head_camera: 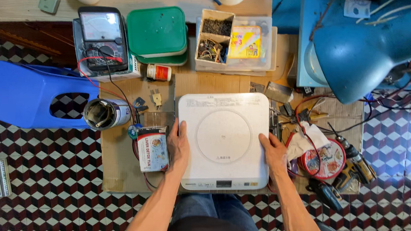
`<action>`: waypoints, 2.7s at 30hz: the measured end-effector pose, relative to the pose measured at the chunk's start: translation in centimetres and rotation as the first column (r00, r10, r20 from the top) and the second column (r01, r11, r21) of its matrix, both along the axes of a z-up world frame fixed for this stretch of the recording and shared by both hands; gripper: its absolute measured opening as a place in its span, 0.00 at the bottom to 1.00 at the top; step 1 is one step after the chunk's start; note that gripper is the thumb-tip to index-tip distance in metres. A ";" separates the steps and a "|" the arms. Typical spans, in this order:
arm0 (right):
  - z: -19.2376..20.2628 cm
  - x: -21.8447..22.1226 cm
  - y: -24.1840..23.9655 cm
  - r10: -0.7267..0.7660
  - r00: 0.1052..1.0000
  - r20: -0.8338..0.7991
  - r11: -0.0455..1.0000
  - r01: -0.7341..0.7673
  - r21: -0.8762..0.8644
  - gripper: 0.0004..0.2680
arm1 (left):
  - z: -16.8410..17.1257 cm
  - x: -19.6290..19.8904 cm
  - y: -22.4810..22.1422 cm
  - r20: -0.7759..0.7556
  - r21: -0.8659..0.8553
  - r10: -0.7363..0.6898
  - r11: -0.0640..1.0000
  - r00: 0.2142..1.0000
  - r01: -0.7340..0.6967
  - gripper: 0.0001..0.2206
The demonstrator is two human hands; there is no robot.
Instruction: The person disassembles an induction cooktop, uses a power drill to remove screws from the internal components, and then reassembles the unit by placing the top cover back on. The person also retrieves a plastic-wrapped item from a shelf.
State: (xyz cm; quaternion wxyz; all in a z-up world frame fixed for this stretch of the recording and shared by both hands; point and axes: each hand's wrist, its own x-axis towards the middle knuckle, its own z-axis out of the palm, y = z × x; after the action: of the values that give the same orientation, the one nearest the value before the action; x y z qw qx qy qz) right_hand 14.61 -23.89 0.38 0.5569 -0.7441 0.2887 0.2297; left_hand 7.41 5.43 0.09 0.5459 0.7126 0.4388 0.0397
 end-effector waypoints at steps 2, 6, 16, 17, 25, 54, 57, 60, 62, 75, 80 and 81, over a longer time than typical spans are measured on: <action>0.8 -4.4 -1.6 0.013 0.999 -0.049 0.998 -0.015 -0.054 0.20 | 0.3 -4.2 -2.0 -0.046 0.057 0.009 0.998 0.999 -0.006 0.28; -0.1 -9.6 -4.2 -0.053 0.994 -0.096 0.997 0.059 0.058 0.20 | 0.1 -12.1 -4.7 -0.191 -0.170 0.120 0.973 0.974 -0.153 0.28; -4.1 -10.3 -6.9 0.140 0.988 -0.070 0.990 -0.140 -0.003 0.19 | -3.5 -16.9 -3.6 -0.190 -0.510 0.125 0.835 0.974 -0.207 0.27; -4.2 -10.2 -6.8 0.122 0.990 -0.077 0.992 -0.120 0.036 0.19 | -3.6 -17.0 -3.5 -0.169 -0.512 0.116 0.838 0.979 -0.188 0.27; -3.3 -11.1 -7.1 0.175 0.981 -0.079 0.979 -0.165 0.121 0.19 | -2.8 -18.7 -3.6 -0.028 -0.569 -0.016 0.822 0.999 -0.003 0.24; -0.1 -1.1 -1.1 0.022 1.000 0.018 0.994 -0.024 0.111 0.20 | -0.3 -4.2 -2.2 -0.030 0.031 -0.025 0.999 0.999 0.026 0.29; 0.7 0.6 1.2 -0.012 0.999 -0.050 0.999 0.014 0.034 0.21 | 0.0 -1.1 -1.2 -0.042 -0.039 -0.022 0.999 0.999 0.020 0.28; 1.0 1.1 3.0 -0.086 0.996 -0.034 0.996 0.086 0.018 0.23 | 0.3 0.8 -0.2 -0.105 -0.102 -0.005 0.995 0.995 -0.005 0.26; 1.0 1.2 3.4 -0.118 0.993 -0.012 0.993 0.118 0.010 0.23 | 0.3 1.3 0.1 -0.136 -0.135 0.032 0.990 0.990 -0.050 0.26; 0.4 1.4 2.7 0.017 0.999 -0.034 0.992 -0.021 -0.123 0.25 | 1.3 1.5 0.1 -0.135 -0.224 0.127 0.962 0.983 -0.155 0.27; 0.7 0.1 2.3 0.053 0.997 0.055 0.992 -0.047 -0.118 0.23 | 2.0 0.2 -0.6 -0.127 -0.110 0.039 0.993 0.991 -0.054 0.26; 1.1 -0.7 2.3 0.068 0.994 0.082 0.986 -0.055 -0.156 0.23 | 1.9 -0.5 -0.8 -0.094 -0.113 0.034 0.993 0.995 -0.045 0.26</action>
State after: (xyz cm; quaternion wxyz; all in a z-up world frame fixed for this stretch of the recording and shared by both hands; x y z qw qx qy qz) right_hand 13.87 -21.63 1.47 0.5028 -0.8026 0.2577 0.1911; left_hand 6.94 4.59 2.04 0.5645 0.6721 0.4791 -0.0077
